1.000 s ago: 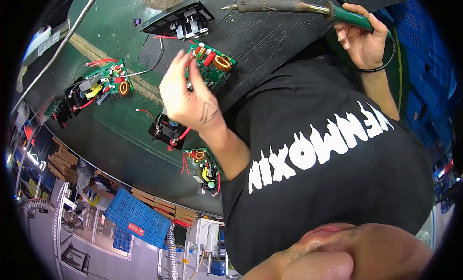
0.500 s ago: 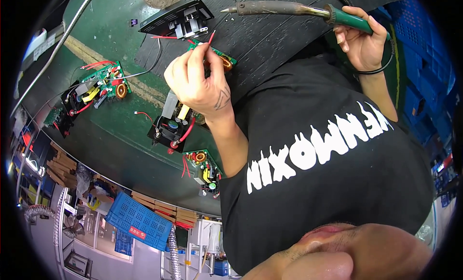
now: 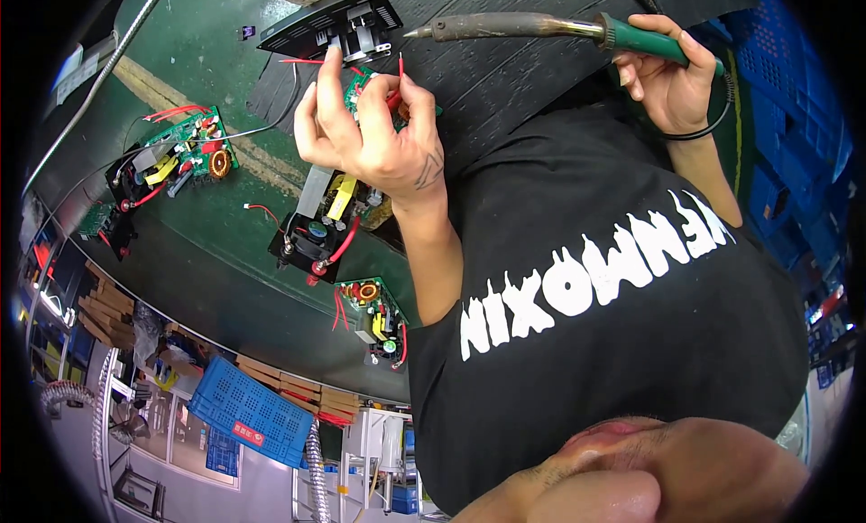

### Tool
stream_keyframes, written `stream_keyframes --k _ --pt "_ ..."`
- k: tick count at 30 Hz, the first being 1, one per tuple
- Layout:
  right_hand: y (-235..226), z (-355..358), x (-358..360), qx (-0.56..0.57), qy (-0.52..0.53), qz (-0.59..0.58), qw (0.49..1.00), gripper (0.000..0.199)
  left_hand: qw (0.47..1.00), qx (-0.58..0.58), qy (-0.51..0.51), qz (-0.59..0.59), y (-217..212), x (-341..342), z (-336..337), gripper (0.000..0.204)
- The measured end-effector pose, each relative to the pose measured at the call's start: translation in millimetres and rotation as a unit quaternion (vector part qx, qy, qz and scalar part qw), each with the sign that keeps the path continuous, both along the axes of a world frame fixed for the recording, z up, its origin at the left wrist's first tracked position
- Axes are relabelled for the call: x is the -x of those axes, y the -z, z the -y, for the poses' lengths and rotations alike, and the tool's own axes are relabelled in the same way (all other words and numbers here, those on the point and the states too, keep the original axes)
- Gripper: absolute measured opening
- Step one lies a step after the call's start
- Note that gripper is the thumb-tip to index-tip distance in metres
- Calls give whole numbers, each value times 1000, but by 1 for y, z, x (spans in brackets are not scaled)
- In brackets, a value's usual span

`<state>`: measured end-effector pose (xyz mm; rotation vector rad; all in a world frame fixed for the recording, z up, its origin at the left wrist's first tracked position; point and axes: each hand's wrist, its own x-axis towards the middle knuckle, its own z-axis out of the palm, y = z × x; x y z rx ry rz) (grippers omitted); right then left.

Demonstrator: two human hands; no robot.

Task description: Soldering wires and electronic components onto green printed circuit boards at a workbench.

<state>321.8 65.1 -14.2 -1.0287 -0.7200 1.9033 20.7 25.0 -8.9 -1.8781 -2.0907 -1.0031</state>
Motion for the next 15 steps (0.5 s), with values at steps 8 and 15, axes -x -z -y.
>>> stream_keyframes --k 8,15 --pt "6 2 8 -1 -11 1 1000 55 1000 -2 9 1 5 1 1 11" --pt "7 0 15 -5 -19 -4 1000 55 1000 2 -23 -6 7 -1 1 11"
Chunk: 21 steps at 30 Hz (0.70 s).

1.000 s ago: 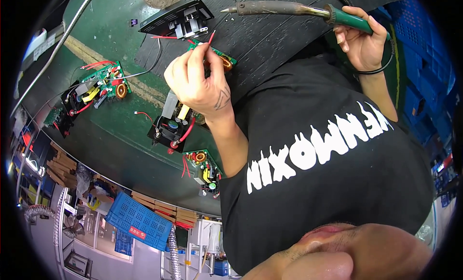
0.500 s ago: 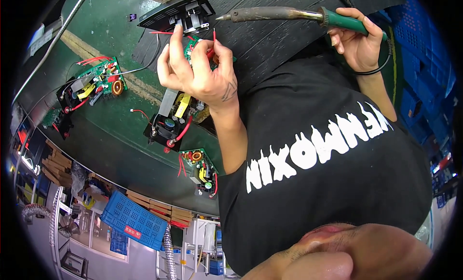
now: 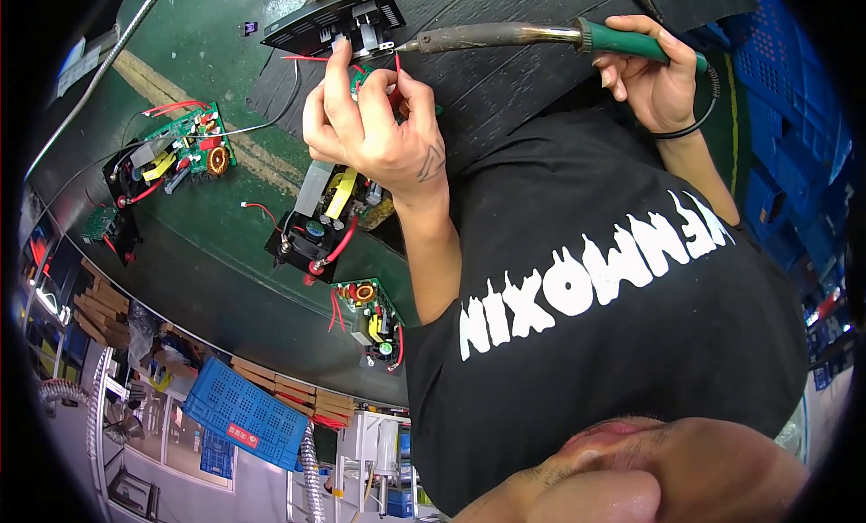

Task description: Soldering wires and electronic components onto green printed circuit boards at a workbench.

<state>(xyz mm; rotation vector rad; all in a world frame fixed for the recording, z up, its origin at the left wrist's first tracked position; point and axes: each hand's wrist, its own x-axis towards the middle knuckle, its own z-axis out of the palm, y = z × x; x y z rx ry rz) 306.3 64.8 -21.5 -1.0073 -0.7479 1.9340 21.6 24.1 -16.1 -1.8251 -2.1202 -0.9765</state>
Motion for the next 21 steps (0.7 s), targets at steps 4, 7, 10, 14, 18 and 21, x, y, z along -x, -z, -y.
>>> stream_keyframes --k 4,7,10,14,18,21 --pt "3 -1 1 1 -5 1 1000 54 1000 -2 -10 -4 2 0 0 11" --pt "3 -1 2 2 -6 -2 1000 55 1000 2 -16 -12 1 -1 0 11" --pt "5 -2 3 0 -8 -1 1000 55 999 5 -23 -23 1 -3 0 11" --pt "7 -3 3 0 -15 4 1000 56 999 4 -28 -25 1 -3 -1 10" --pt "7 -4 4 4 -15 -5 1000 56 999 6 -28 -24 0 -3 -1 11" --pt "7 -4 5 5 -17 -4 1000 56 999 5 -26 -21 0 -3 0 11"
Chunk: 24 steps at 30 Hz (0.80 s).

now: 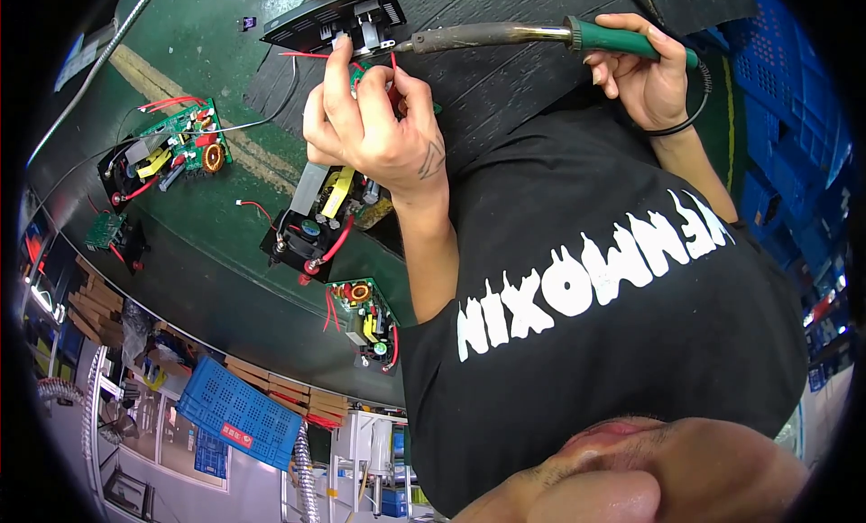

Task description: Soldering wires and electronic components onto green printed circuit boards at a workbench.

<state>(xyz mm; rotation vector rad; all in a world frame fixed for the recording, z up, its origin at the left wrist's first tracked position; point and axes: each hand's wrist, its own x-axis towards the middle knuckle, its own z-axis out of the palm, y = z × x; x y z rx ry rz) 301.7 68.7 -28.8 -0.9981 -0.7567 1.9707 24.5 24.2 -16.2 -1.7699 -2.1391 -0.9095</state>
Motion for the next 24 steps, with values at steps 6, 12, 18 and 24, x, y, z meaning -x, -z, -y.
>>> stream_keyframes --k 6,12,18,24 --pt "2 -1 -1 4 -4 -6 1000 55 1000 1 -4 3 1 -1 1 11" --pt "3 -2 -1 -7 -9 -3 1000 55 1000 0 -8 -6 0 -2 0 11" --pt "2 -3 -1 0 -7 7 1000 55 1000 -3 -10 -8 1 -2 0 11" --pt "2 -2 -2 -4 -10 -7 1000 54 1000 -3 -9 -5 1 -1 0 11"
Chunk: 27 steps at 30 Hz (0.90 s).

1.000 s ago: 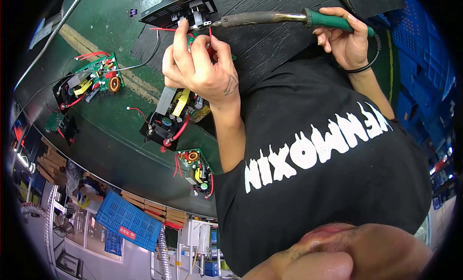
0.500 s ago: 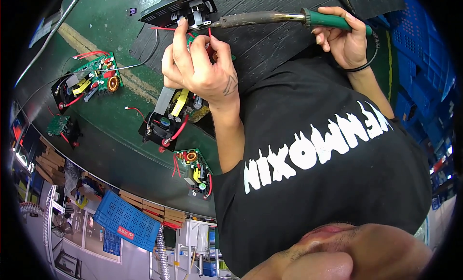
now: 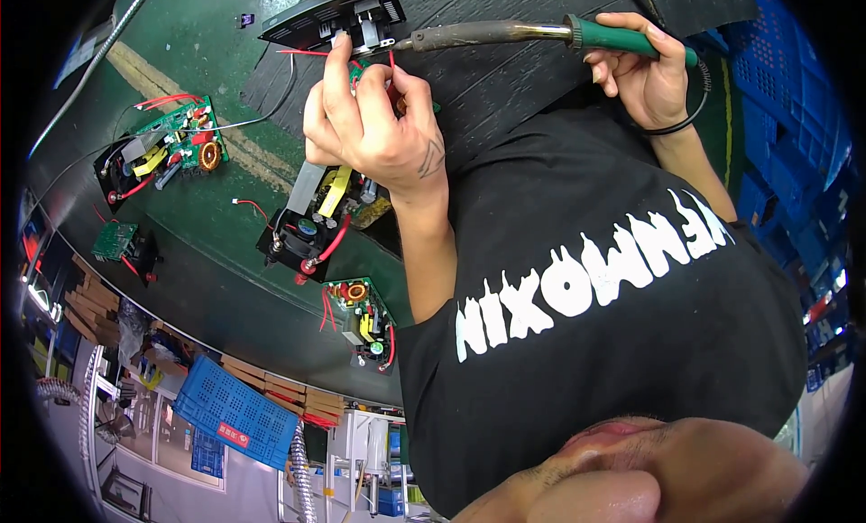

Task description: Soldering wires and electronic components onto green printed circuit boards at a workbench.

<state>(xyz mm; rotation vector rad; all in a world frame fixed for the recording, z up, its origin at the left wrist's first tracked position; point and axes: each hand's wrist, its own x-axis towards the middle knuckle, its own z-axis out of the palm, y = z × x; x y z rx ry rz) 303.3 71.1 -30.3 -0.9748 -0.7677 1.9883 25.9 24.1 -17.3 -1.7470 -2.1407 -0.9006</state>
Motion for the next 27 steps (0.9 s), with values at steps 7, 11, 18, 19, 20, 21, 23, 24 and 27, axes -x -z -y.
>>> stream_keyframes --k 7,11,18,19,20,21,23,24,27 --pt "-2 1 0 -7 4 25 1000 55 1000 0 -2 -1 1 0 0 10" --pt "-5 0 1 -12 4 25 1000 55 1000 1 -8 -12 1 -1 0 10" --pt "-9 1 -3 -12 11 42 999 55 1000 0 -12 -7 2 -1 1 11" --pt "-9 2 -3 -12 11 42 999 55 1000 1 -11 -10 2 0 1 10" --pt "-9 2 -2 -11 9 37 999 55 1000 2 -10 -12 2 0 2 10" --pt "-9 2 -2 -11 8 33 999 55 1000 2 -10 -12 2 0 1 10" --pt "-9 2 -1 -9 10 28 1000 55 1000 0 -12 -14 2 0 1 10" --pt "-9 2 -1 -7 12 24 1000 55 1000 0 -11 -15 2 0 1 10" --pt "-6 1 1 -11 8 27 1000 55 1000 3 -11 -12 2 -1 1 10"
